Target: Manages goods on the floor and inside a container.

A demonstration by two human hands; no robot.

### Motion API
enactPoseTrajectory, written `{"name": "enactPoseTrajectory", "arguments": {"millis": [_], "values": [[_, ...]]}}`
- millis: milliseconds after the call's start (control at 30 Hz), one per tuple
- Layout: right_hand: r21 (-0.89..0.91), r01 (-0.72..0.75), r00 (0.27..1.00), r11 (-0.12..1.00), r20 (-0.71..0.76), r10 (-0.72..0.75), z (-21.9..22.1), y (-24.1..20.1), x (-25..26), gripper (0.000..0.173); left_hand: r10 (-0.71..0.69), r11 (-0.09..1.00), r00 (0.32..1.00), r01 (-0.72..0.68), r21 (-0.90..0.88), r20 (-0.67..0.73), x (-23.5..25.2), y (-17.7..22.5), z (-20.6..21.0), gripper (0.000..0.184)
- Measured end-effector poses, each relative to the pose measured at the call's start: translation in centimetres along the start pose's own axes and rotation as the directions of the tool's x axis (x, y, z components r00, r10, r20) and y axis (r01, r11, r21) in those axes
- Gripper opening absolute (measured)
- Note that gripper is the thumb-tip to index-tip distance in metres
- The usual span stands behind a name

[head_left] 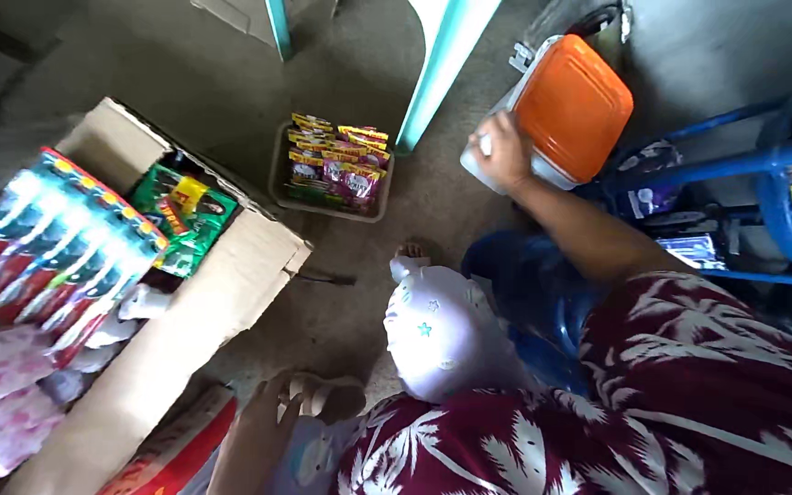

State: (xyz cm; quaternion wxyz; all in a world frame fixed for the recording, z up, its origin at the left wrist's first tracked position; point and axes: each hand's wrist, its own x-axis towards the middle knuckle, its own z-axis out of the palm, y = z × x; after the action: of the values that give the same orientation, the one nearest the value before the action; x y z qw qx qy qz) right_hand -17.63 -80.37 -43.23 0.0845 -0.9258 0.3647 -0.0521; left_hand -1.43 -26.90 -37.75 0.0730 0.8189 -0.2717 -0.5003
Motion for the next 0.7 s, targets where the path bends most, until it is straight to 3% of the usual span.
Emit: {"name": "enactPoseTrajectory", "arguments": {"millis": [67,167,333,433,567,700], "values": [[-0.167,-0.166,0.985,0.972,0.022,0.172,-2.6,3.6,-0.1,0.051,-0.007,1.000,1.000,0.007,0.012,0.020,-0.3,-0.4,0.0,0.043],[-0.316,-0.204,0.972,0.927,0.049,0.230,-3.6,6.3,-0.4,0.049,-0.037,0.999,0.999,0.037,0.024,0.030,-0.3,-0.4,-0.4,0.043],[-0.308,-0.241,0.959,0.920,0.071,0.275,-2.6,5.4,0.8,0.038,-0.068,0.997,0.998,0.068,0.021,0.012,-0.7,0.4,-1.0,0.044],[-0.357,-0.274,0.928,0.893,0.145,0.342,-3.1,4.3,1.5,0.041,-0.078,0.996,0.996,0.077,0.035,0.040,-0.6,0.1,-1.0,0.044],[-0.412,-0.117,0.933,0.904,0.268,0.243,-4.1,3.4,0.5,0.043,-0.094,0.995,0.994,0.093,0.019,0.047,-0.7,-0.1,-1.2,0.045],[-0.311,0.112,0.932,0.944,0.363,0.009,-3.9,1.0,-3.5,0.036,-0.083,0.997,0.996,0.083,0.005,0.031,-0.7,0.1,-1.4,0.042]]}}
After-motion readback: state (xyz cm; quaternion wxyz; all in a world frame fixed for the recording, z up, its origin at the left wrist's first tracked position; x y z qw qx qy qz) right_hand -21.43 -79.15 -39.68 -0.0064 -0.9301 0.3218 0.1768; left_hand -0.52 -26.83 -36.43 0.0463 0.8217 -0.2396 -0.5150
